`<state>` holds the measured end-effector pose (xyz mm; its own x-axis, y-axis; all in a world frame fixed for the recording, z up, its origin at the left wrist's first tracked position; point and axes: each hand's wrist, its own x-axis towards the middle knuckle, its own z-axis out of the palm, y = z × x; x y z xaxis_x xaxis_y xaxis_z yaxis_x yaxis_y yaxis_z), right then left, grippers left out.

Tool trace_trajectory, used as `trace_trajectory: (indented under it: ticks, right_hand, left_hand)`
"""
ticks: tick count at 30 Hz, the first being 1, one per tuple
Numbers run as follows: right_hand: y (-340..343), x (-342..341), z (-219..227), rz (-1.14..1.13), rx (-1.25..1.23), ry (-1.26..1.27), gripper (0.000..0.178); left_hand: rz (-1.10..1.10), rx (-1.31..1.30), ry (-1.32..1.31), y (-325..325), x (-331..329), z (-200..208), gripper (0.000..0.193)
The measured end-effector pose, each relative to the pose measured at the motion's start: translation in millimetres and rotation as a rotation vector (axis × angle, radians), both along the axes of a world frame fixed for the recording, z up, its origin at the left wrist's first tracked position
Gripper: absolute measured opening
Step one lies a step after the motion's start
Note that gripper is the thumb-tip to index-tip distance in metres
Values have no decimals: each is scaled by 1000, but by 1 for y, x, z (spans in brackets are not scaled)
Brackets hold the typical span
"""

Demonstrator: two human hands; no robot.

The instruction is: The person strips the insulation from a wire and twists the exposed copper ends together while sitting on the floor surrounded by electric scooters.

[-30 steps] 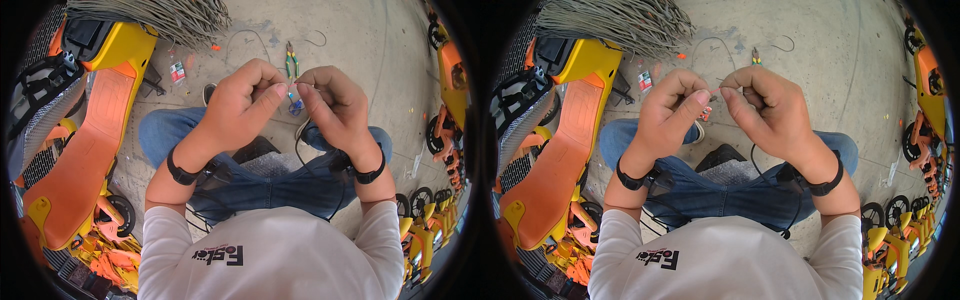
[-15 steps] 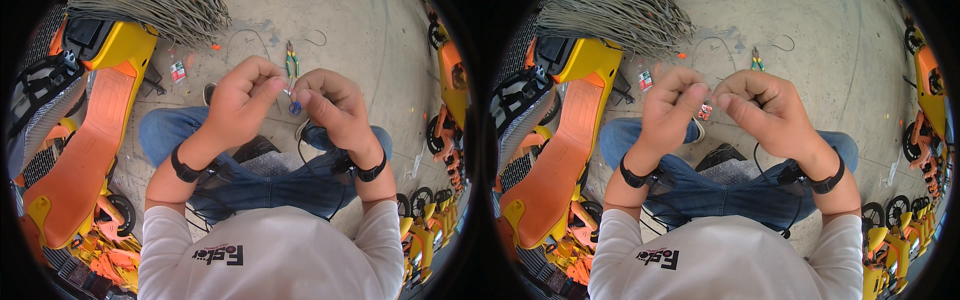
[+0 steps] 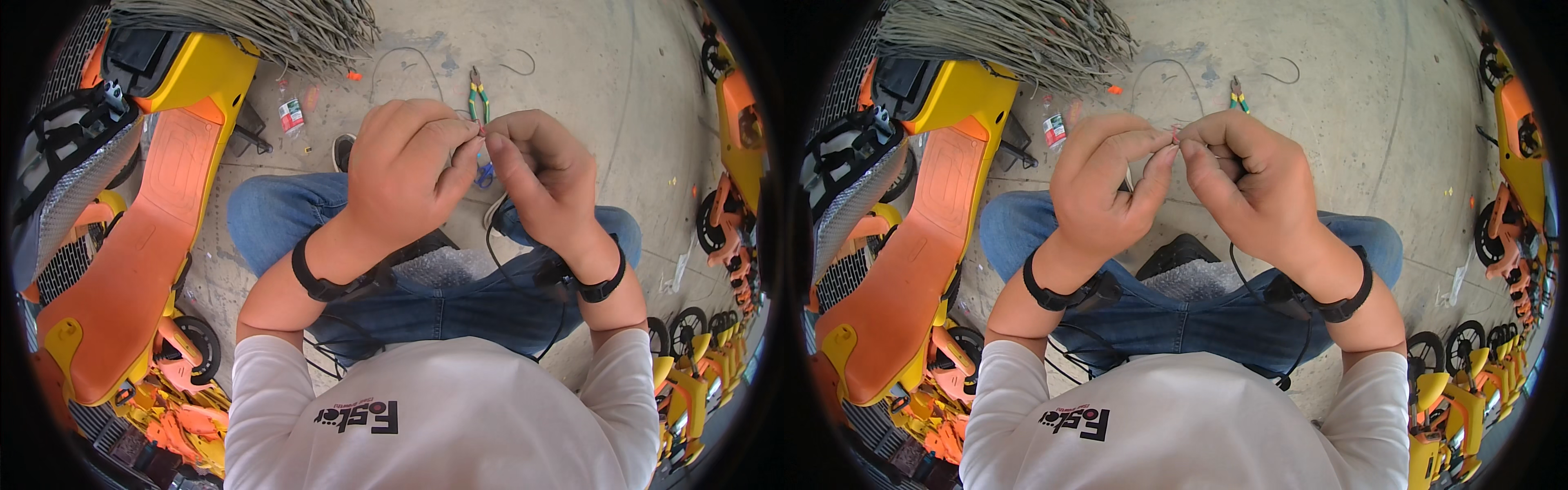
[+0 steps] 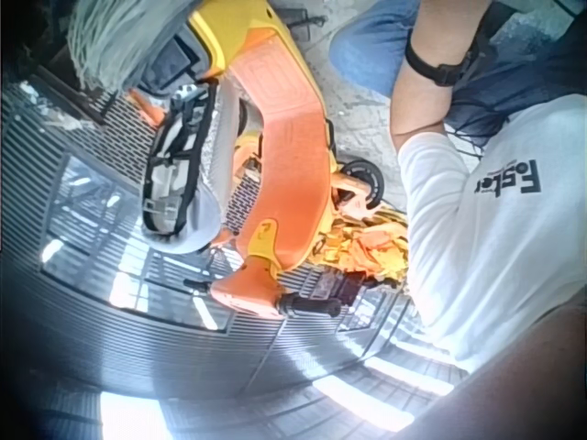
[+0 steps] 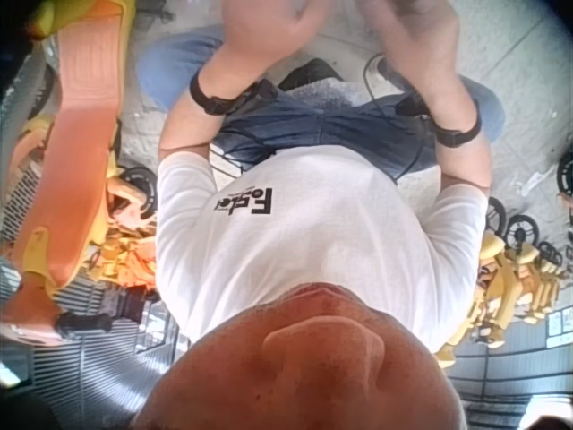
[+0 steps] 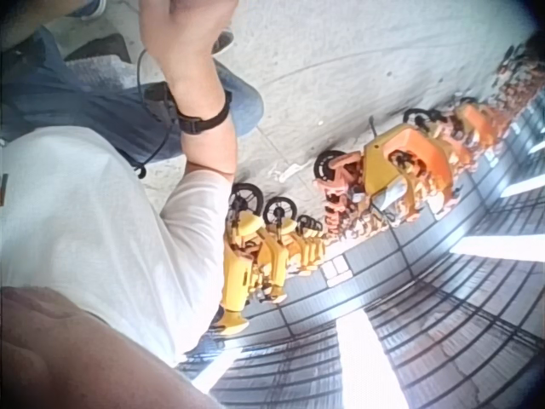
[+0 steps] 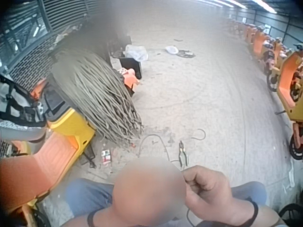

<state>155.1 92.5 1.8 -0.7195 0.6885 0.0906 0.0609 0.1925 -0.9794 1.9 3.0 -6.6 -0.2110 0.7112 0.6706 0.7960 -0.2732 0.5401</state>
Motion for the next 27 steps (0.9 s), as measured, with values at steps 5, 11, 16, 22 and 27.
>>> trace_trajectory:
  ticks: [5,11,16,22,27]
  right_hand:
    - [-3,-1,-1,-26,138,-76,5]
    - [-5,-3,0,-15,253,-102,5]
    - [-1,-3,-1,39,336,-70,8]
    - [1,-2,1,91,391,-63,9]
    - [0,-2,4,83,291,-92,8]
  left_hand:
    - [27,-40,128,0,2,1,17]
    - [37,-84,150,-2,3,1,20]
    - [14,-102,189,-3,1,2,20]
    - [-6,-70,166,-2,0,0,20]
    - [-15,-28,110,0,-2,1,21]
